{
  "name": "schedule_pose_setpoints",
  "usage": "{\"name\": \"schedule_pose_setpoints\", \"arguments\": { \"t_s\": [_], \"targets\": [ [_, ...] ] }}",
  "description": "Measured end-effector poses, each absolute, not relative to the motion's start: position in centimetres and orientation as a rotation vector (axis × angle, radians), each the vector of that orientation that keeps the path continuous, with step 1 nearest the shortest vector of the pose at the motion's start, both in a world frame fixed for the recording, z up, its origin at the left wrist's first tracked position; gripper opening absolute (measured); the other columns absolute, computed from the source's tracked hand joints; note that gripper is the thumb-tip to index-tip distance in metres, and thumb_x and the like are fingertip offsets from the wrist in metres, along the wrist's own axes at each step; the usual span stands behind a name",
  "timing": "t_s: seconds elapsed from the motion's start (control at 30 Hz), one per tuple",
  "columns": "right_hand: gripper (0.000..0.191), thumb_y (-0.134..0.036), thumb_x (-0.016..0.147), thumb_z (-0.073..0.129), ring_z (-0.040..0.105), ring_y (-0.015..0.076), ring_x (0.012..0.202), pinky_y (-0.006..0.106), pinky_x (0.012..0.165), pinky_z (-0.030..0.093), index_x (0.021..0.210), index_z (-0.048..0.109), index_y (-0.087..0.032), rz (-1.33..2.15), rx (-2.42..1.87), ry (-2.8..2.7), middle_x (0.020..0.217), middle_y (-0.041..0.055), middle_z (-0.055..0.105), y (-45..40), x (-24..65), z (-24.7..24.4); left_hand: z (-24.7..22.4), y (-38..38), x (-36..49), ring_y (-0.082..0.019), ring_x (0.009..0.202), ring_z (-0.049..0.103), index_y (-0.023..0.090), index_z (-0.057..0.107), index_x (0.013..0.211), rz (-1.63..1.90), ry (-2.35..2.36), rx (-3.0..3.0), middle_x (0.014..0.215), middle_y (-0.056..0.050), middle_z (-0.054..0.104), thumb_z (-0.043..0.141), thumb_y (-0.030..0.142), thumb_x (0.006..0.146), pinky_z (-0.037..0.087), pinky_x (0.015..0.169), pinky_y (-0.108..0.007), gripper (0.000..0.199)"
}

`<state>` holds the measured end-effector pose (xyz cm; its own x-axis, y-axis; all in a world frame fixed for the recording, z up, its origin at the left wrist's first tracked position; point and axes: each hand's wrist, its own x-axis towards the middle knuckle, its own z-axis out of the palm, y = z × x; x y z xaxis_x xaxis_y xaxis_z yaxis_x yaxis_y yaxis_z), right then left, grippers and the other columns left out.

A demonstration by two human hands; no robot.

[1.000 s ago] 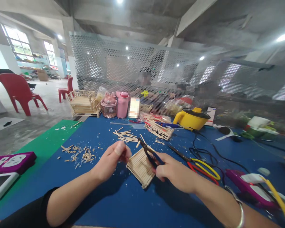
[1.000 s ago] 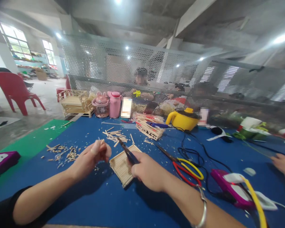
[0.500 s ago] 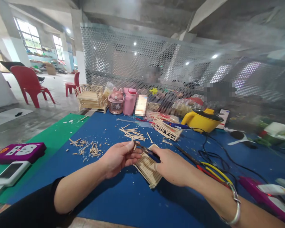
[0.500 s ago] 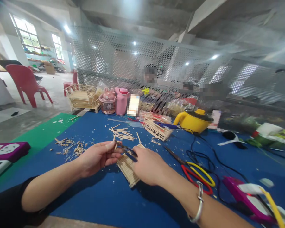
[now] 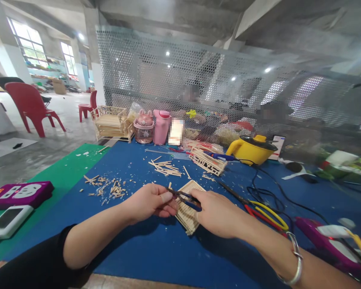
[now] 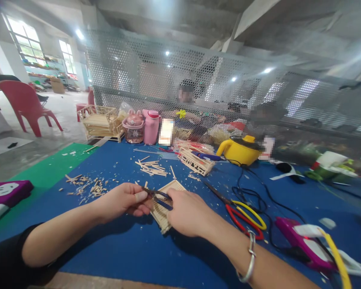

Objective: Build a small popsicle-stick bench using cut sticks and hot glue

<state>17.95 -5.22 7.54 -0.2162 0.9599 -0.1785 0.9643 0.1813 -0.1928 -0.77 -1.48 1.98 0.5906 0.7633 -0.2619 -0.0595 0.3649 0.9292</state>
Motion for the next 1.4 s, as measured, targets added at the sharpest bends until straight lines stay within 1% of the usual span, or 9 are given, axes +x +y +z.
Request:
{"name": "schedule_pose_setpoints", "arguments": {
  "t_s": [0.1,0.3,0.67,0.87,0.97,1.1,1.2,1.3,1.4],
  "targets": [
    [0.029,-0.024,0.074,0.051,0.061,0.0216,0.082,0.028,0.065,0.039,0.102,0.06,-0.024,-0.437,1.977,2.429,0.097,0.0064,0.068,-4.9,18.8,8.0,2.0,-1.6,-0.8,-0.007,0.058,0.063,0.011,0.063,0.078,0.6,0.813,1.095,0.068,-0.004,0.068,0.063,0.037,0.079,0.047,0.056,-0.017,0.026],
    [0.033,-0.027,0.075,0.055,0.061,0.0208,0.086,0.027,0.07,0.042,0.108,0.061,-0.025,-0.506,1.912,2.547,0.102,0.0058,0.068,-4.5,20.1,8.8,2.3,-2.0,-0.7,-0.008,0.061,0.064,0.013,0.06,0.083,0.599,0.735,1.062,0.071,-0.004,0.068,0.067,0.045,0.073,0.046,0.056,-0.018,0.034],
    [0.032,-0.034,0.076,0.056,0.061,0.0184,0.079,0.024,0.065,0.042,0.107,0.063,-0.027,-0.514,1.849,2.58,0.099,0.0035,0.069,-4.9,19.2,8.7,2.4,-2.1,-0.7,-0.008,0.059,0.063,0.012,0.06,0.081,0.558,0.671,1.087,0.069,-0.003,0.066,0.067,0.043,0.074,0.046,0.057,-0.018,0.033],
    [0.03,-0.03,0.077,0.052,0.061,0.0185,0.073,0.025,0.06,0.039,0.104,0.064,-0.03,-0.424,1.829,2.562,0.094,0.0017,0.071,-5.2,18.8,8.9,2.2,-2.3,-0.7,-0.009,0.058,0.062,0.012,0.06,0.08,0.561,0.67,1.116,0.068,-0.003,0.065,0.069,0.049,0.068,0.046,0.058,-0.02,0.04],
    [0.032,-0.028,0.075,0.053,0.062,0.0194,0.076,0.026,0.063,0.04,0.105,0.065,-0.03,-0.405,1.864,2.578,0.094,0.0017,0.071,-5.2,19.0,8.8,2.1,-2.2,-0.7,-0.008,0.057,0.059,0.013,0.06,0.078,0.558,0.684,1.189,0.068,-0.003,0.065,0.067,0.052,0.069,0.046,0.059,-0.021,0.04],
    [0.032,-0.025,0.075,0.053,0.062,0.0206,0.082,0.027,0.068,0.043,0.105,0.064,-0.024,-0.455,1.955,2.607,0.095,0.0042,0.071,-4.9,19.7,8.5,1.6,-0.7,-1.9,-0.011,0.054,0.057,0.014,0.063,0.071,0.551,0.891,1.563,0.063,-0.003,0.064,0.056,0.048,0.077,0.043,0.055,-0.023,0.036],
    [0.032,-0.023,0.075,0.053,0.062,0.0213,0.084,0.028,0.071,0.045,0.105,0.064,-0.024,-0.523,1.974,2.609,0.098,0.0047,0.07,-4.7,20.2,8.4,1.0,1.4,-3.3,-0.014,0.049,0.054,0.015,0.067,0.067,0.616,1.23,1.901,0.055,-0.002,0.063,0.056,0.04,0.076,0.038,0.052,-0.025,0.028],
    [0.033,-0.022,0.074,0.055,0.062,0.0229,0.086,0.029,0.073,0.046,0.106,0.064,-0.022,-0.557,2.003,2.605,0.098,0.0065,0.07,-5.0,20.3,8.6,1.0,2.5,-4.1,-0.019,0.061,0.057,0.017,0.07,0.079,0.691,1.35,1.955,0.06,-0.005,0.065,0.059,0.037,0.074,0.038,0.06,-0.027,0.023],
    [0.032,-0.022,0.074,0.057,0.062,0.0236,0.085,0.03,0.073,0.046,0.105,0.065,-0.021,-0.587,2.035,2.619,0.095,0.0073,0.07,-5.4,20.1,8.7,1.8,1.5,-3.6,-0.023,0.076,0.058,0.017,0.067,0.098,0.851,1.41,1.993,0.077,-0.008,0.067,0.051,0.044,0.081,0.038,0.068,-0.029,0.036]
  ]
}}
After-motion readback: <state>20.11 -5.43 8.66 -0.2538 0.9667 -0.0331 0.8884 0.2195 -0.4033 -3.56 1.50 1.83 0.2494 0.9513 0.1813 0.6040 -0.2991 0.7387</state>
